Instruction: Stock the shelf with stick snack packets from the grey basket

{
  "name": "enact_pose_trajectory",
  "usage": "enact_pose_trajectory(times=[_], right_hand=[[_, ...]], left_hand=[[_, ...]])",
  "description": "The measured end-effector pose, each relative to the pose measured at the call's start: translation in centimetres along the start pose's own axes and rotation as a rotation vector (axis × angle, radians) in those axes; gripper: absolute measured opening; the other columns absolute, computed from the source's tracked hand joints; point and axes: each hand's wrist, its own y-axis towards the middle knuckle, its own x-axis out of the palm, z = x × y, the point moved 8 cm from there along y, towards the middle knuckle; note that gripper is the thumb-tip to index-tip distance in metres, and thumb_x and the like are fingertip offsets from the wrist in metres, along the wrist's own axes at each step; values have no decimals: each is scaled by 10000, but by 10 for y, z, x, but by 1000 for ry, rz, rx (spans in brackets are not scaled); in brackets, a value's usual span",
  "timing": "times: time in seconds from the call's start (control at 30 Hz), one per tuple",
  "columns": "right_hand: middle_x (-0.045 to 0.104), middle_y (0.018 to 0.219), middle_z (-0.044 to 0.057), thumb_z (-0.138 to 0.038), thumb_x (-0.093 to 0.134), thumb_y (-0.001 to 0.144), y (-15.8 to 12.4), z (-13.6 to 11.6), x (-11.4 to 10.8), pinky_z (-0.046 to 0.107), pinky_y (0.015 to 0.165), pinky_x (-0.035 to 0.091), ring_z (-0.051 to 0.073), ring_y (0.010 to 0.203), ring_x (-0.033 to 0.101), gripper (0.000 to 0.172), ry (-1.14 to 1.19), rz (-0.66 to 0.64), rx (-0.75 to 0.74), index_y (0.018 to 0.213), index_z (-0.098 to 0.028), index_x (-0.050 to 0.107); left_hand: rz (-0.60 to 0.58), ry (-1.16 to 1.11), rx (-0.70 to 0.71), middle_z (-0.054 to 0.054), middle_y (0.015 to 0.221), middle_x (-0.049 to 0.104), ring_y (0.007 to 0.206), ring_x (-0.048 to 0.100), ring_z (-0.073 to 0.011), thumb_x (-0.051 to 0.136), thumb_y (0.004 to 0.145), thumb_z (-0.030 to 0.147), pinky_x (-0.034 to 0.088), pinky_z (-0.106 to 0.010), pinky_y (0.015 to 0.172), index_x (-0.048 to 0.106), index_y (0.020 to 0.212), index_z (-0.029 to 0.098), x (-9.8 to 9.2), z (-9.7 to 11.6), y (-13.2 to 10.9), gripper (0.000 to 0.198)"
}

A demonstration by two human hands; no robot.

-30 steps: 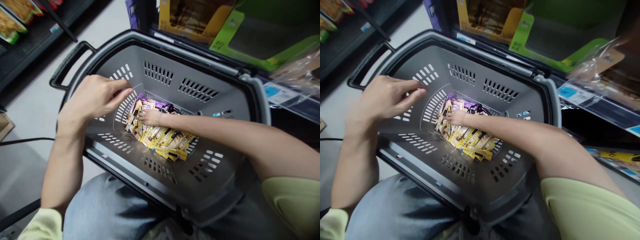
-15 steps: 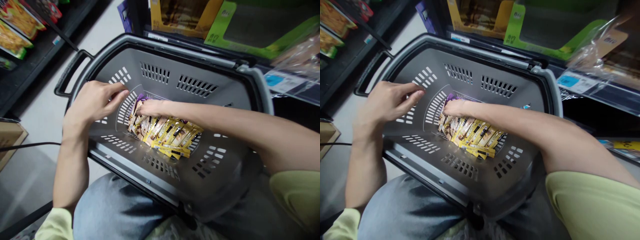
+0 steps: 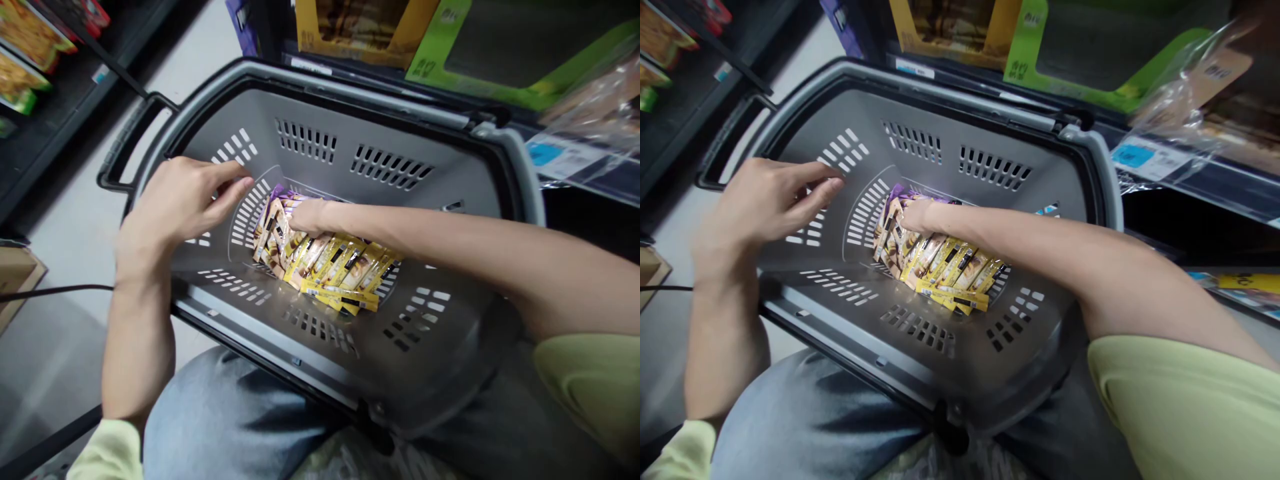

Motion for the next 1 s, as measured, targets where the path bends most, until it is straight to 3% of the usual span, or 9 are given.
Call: enact_pose_trajectory(times=[0.17,0.47,0.63,0.8,1.0], right_hand=[[738,1057,155,-76,663,806,-1,-11,1,376,835,497,279,1021,699,314,2,27,-55,1113,-97,722],[746,1056,137,-89,726,751,-3,-11,5,346,751,509,268,961,707,367,35,-96,-66,1117,-99,725],[732,1119,139,-110,743,775,0,-13,8,363,806,512,287,1057,694,408,-11,-28,-78,1179,-115,691],[715,1174,159,-48,484,938,0,-17,9,379,828,508,288,1097,687,305,-39,76,-79,1153,-82,697],[721,1070,166,-167,706,835,-6,-4,-13,395,895,498,291,1069,669,274,2,104,-73,1085,-57,695]], left_hand=[[10,16,7,-64,752,662,630,530,-170,319,1033,491,368,-310,643,677,1131,181,-1,0,0,484],[-5,35,5,-65,763,674,642,555,-171,295,1032,496,363,-302,651,677,1122,181,0,-1,0,504],[-2,14,20,-70,776,678,649,557,-173,301,1031,483,358,-308,652,676,1103,188,1,0,1,483],[-21,19,12,-75,773,670,646,543,-170,305,1035,488,357,-306,653,670,1103,173,2,-1,1,486],[-5,18,10,-61,735,656,624,542,-173,306,1032,494,367,-309,634,675,1095,187,2,-2,1,484]])
